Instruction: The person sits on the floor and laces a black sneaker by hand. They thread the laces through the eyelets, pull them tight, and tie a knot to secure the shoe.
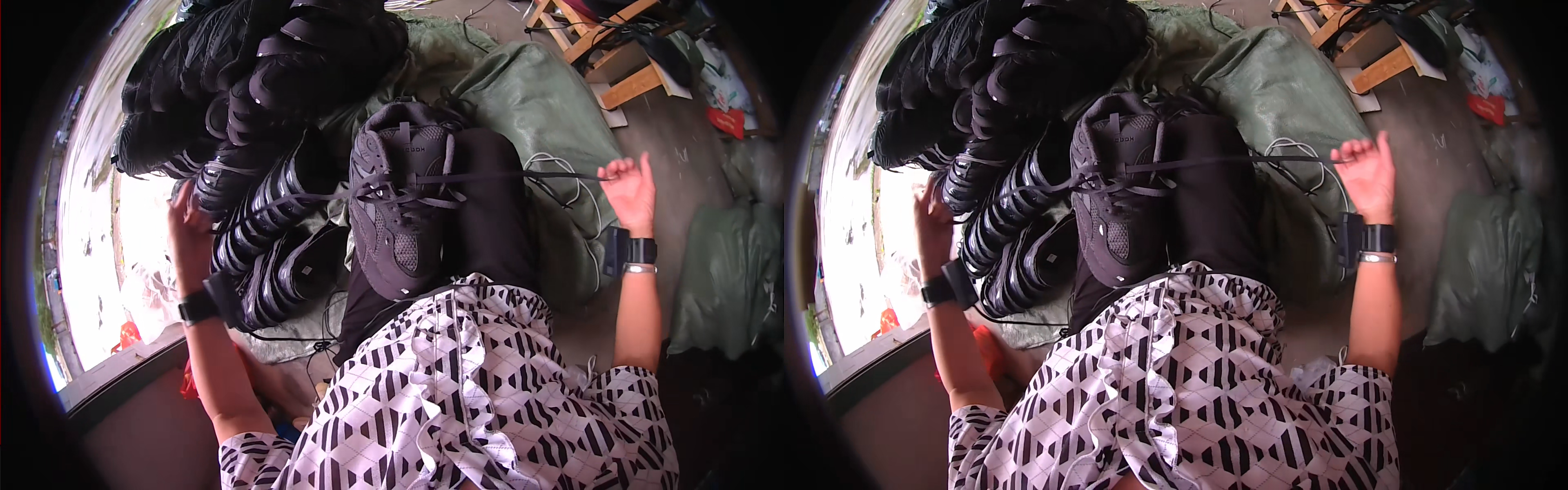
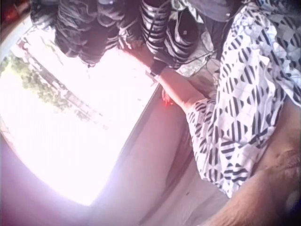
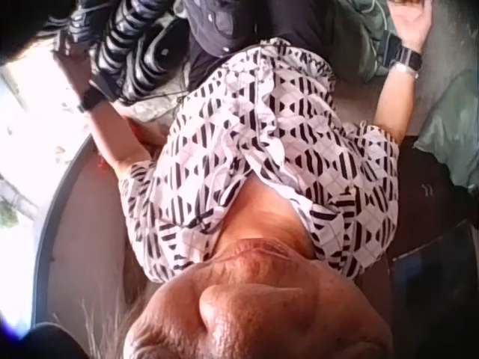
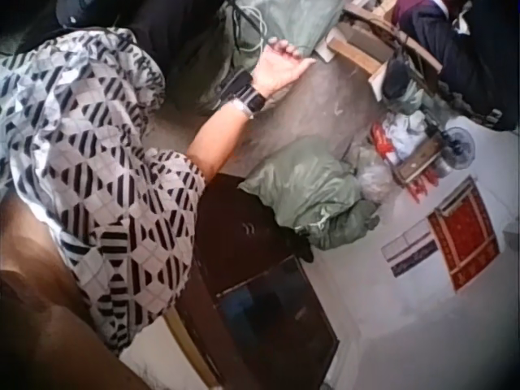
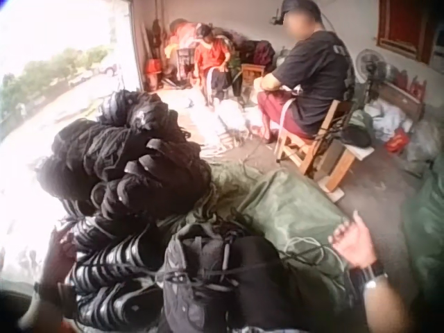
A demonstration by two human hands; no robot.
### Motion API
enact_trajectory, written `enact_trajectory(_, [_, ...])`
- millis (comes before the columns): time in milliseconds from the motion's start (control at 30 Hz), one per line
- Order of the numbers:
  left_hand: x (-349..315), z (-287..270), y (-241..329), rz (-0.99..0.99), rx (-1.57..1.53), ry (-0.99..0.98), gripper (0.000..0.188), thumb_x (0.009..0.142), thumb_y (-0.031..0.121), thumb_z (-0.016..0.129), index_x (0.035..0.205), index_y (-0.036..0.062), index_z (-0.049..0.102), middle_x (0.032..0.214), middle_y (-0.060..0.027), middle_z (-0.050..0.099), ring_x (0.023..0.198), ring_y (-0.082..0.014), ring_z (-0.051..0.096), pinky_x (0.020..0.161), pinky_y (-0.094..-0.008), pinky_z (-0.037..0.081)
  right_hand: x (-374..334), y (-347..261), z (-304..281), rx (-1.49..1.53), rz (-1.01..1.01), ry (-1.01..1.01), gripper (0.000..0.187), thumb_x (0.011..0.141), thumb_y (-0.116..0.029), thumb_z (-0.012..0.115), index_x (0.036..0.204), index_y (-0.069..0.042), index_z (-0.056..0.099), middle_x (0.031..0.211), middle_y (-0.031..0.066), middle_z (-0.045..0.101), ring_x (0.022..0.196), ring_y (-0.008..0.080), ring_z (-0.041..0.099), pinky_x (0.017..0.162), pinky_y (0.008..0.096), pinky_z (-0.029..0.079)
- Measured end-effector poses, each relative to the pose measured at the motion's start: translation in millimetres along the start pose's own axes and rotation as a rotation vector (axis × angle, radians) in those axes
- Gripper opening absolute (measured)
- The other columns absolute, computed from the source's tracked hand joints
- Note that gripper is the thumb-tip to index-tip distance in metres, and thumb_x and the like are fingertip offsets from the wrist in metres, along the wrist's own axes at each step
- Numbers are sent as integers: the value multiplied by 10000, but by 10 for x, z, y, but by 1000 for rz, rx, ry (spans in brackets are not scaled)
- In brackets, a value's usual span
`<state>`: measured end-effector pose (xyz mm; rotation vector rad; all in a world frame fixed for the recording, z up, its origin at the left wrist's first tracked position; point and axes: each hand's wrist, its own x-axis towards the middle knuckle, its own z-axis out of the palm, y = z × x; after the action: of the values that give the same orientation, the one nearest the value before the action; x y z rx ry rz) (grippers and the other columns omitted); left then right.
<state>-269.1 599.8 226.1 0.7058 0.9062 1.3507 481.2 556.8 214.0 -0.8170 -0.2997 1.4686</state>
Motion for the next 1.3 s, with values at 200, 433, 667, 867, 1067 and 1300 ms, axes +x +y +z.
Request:
enact_trajectory(200, [-465,2346,-829,386,1133,-339,237,824,213,745,1017,83,700,788,15,482,659,-105,490,528,-256,399,-330,844,1465,-1015,19,-451,134,893,-105,649,987,-11,663,904,25,643,634,62,555,582,205,456])
enact_trajectory(433, [-300,2743,-954,712,1588,-445,231,634,231,820,753,147,639,796,-19,533,792,-224,581,643,-336,502,-503,1429,1947,-1356,-323,-676,174,800,-53,712,959,-23,647,885,121,652,723,258,652,649,325,512])
enact_trajectory(667, [40,2398,-802,48,1091,-542,325,795,299,789,725,34,613,721,24,495,662,-68,473,618,-265,403,-450,1311,1740,-1490,-479,-817,116,785,-55,694,895,-36,664,838,107,651,762,303,645,680,354,521])
enact_trajectory(867, [-33,2242,-942,-183,604,-455,266,848,294,737,741,101,590,749,87,480,759,-40,435,745,-234,367,-380,1213,1870,-966,-352,-271,171,894,-48,660,1055,8,674,822,33,681,576,25,552,505,182,448])
enact_trajectory(1067, [-26,2257,-977,-149,653,-424,165,867,203,722,847,82,612,828,77,548,801,-20,470,743,-197,382,-237,1391,1915,-1446,-333,-583,119,866,-80,695,937,-12,627,761,-5,631,671,52,577,590,210,465])
enact_trajectory(1300, [-170,2208,-1237,138,846,-239,254,853,157,740,1019,45,584,897,53,533,812,-33,467,736,-190,401,138,733,1153,-548,253,-56,148,904,-106,653,1037,-44,637,673,-60,504,478,-12,382,390,136,267])
